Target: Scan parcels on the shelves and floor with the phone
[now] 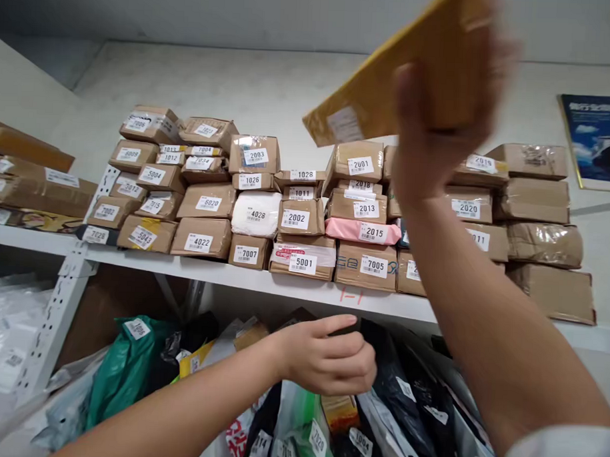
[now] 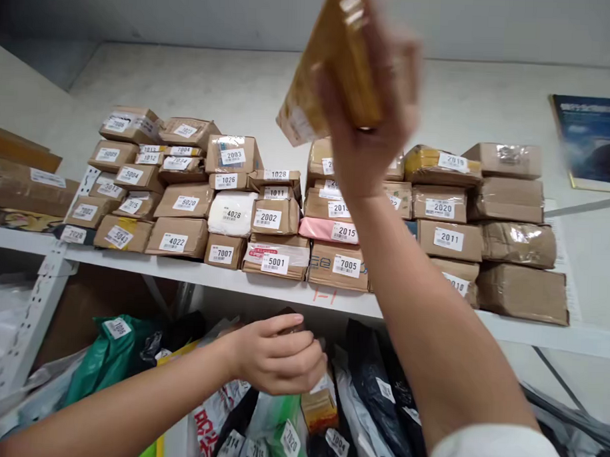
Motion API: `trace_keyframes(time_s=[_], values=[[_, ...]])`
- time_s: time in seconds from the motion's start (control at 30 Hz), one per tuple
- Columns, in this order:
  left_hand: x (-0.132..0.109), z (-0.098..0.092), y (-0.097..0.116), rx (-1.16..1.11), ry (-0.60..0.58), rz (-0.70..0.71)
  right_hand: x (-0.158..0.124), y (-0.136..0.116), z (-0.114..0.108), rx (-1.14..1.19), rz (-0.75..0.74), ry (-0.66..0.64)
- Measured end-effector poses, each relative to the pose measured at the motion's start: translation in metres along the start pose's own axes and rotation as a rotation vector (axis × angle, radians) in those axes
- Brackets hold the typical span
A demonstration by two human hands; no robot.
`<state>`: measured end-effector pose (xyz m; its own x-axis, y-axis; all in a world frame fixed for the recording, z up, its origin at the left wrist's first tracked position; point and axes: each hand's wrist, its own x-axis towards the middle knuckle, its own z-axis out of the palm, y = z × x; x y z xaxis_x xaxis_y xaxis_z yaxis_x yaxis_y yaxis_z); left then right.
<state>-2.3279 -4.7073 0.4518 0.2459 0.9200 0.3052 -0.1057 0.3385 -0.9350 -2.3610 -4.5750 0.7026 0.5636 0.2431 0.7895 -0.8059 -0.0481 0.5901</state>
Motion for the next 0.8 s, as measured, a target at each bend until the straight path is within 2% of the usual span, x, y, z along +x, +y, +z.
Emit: trace_keyframes(time_s=[0.07,0.1,0.17,0.23,0.3,0.4,0.5,0.6,0.7,0.8], values=[[-0.020,-0.028,-0.004,-0.005,-0.066,-0.022,0.002,0.000,0.030,0.008,-0.121,0.047],[-0.029,-0.042,-0.006,-0.007,-0.097,-0.032,0.000,0.002,0.045,0.019,-0.161,-0.008],[-0.047,-0.065,-0.011,-0.005,-0.148,-0.053,-0.006,0.012,0.072,0.060,-0.171,-0.213],[-0.064,-0.085,-0.018,0.001,-0.198,-0.067,-0.013,0.024,0.092,0.091,-0.153,-0.332],[-0.079,-0.099,-0.026,0.011,-0.246,-0.088,-0.017,0.038,0.104,0.101,-0.096,-0.361],[-0.097,-0.110,-0.042,0.029,-0.315,-0.140,-0.015,0.055,0.108,0.094,0.012,-0.374],[-0.107,-0.111,-0.067,0.064,-0.399,-0.227,-0.009,0.062,0.101,0.023,0.053,-0.462],[-0.106,-0.101,-0.105,0.128,-0.459,-0.379,0.001,0.058,0.092,-0.091,0.047,-0.626],[-0.093,-0.080,-0.147,0.196,-0.479,-0.579,0.012,0.049,0.087,-0.226,0.094,-0.765],[-0.073,-0.051,-0.183,0.217,-0.472,-0.801,0.018,0.042,0.089,-0.388,0.147,-0.813]])
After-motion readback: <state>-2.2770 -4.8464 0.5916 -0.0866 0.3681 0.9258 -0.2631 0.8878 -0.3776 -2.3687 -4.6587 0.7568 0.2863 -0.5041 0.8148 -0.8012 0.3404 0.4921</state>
